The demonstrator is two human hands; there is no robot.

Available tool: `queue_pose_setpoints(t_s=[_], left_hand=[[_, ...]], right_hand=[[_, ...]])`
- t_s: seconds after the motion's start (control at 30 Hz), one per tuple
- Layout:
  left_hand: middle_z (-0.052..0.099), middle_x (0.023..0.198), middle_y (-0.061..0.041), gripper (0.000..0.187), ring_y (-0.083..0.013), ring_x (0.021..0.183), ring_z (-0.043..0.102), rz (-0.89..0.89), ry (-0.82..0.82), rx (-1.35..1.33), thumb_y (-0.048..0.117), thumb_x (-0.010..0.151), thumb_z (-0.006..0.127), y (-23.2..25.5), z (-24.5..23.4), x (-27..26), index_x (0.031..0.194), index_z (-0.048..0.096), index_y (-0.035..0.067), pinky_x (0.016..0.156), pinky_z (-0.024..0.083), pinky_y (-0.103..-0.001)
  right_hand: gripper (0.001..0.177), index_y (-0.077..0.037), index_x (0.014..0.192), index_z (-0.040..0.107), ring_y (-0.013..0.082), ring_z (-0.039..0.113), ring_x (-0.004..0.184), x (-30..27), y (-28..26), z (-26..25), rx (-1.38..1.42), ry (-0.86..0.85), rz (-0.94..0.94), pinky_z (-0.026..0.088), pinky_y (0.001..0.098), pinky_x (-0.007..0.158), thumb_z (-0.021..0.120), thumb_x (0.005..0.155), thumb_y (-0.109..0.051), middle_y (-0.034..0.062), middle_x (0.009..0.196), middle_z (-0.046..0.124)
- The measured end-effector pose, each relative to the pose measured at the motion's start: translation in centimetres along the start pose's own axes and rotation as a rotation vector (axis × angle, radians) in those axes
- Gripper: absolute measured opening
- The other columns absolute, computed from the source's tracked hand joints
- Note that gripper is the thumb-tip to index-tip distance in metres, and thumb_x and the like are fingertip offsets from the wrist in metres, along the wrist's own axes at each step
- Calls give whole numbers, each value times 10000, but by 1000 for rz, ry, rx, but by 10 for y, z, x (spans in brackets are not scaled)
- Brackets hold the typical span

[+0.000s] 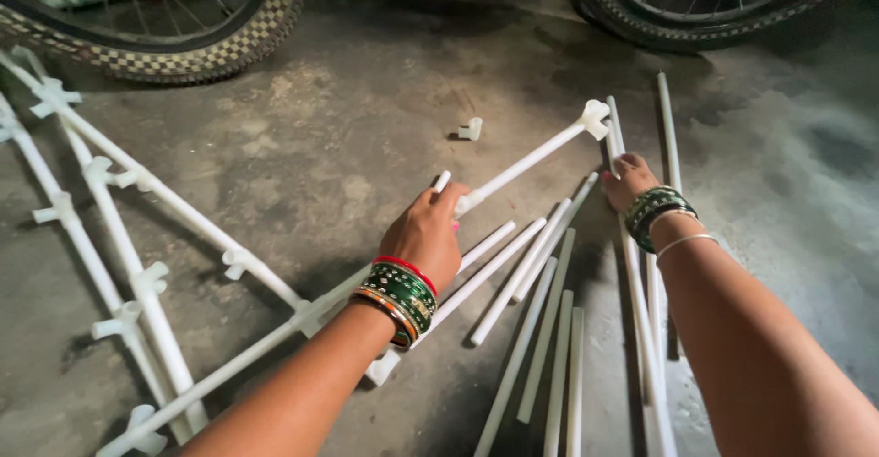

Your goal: The person assembles white plastic rods and T-shaped connectors by hand, inserting connectors into rod ends to form longer linear assemblies. They repeatedly pick up rods and connectors from the floor, join them, and place completed sections aside.

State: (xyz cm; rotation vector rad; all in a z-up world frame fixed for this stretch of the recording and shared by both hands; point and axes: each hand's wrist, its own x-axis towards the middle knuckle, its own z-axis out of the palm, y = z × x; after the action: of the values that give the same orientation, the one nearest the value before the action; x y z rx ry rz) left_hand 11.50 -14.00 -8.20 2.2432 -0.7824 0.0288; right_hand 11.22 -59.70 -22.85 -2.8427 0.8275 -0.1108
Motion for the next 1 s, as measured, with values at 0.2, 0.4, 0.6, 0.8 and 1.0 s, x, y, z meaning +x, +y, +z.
queue_pose_setpoints(t_s=[0.2, 0.4, 0.6, 0.8, 1.0], left_hand=[[682, 1075, -143, 374, -372, 976, 682, 11, 25, -12, -5, 883, 576, 3, -11, -24, 1218, 586, 162, 803, 549, -482], [665, 1109, -164, 367, -392, 998, 669, -77, -14, 35, 25, 885, 596, 6, -17, -42, 1219, 592, 178, 820, 545, -492], [673, 1101, -162, 335, -386, 1006, 676, -99, -17, 47, 47, 909, 598, 2, -16, -44, 1222, 590, 165, 829, 548, -492], [655, 1109, -174, 344, -394, 988, 672, -135, -68, 94, 65, 913, 605, 12, -30, -51, 1242, 575, 162, 818, 553, -485], [673, 1098, -149, 337, -386, 990, 677, -97, -28, 111, 71, 908, 604, 36, -54, -81, 1222, 614, 194, 830, 559, -480]], right_hand=[[439, -82, 1290, 675, 313, 499, 1343, -60, -6, -14, -186, 8, -108, 409, 399, 1150, 572, 968, -361, 131, 1502, 471], [434, -27, 1161, 740, 303, 490, 1367, -104, -22, -25, -192, -2, -30, 421, 393, 1170, 612, 970, -397, 173, 1352, 603], [377, 40, 1127, 710, 369, 634, 1083, -89, -9, 5, -134, 201, 75, 523, 444, 979, 696, 965, -299, 244, 1094, 695], [168, -131, 983, 788, 339, 683, 971, -123, -1, -47, 115, 785, 1, 572, 433, 926, 759, 852, -31, 160, 1001, 703], [198, -64, 1027, 724, 284, 674, 869, -206, -20, -157, 462, 901, 218, 549, 414, 789, 830, 861, -45, 124, 984, 696]])
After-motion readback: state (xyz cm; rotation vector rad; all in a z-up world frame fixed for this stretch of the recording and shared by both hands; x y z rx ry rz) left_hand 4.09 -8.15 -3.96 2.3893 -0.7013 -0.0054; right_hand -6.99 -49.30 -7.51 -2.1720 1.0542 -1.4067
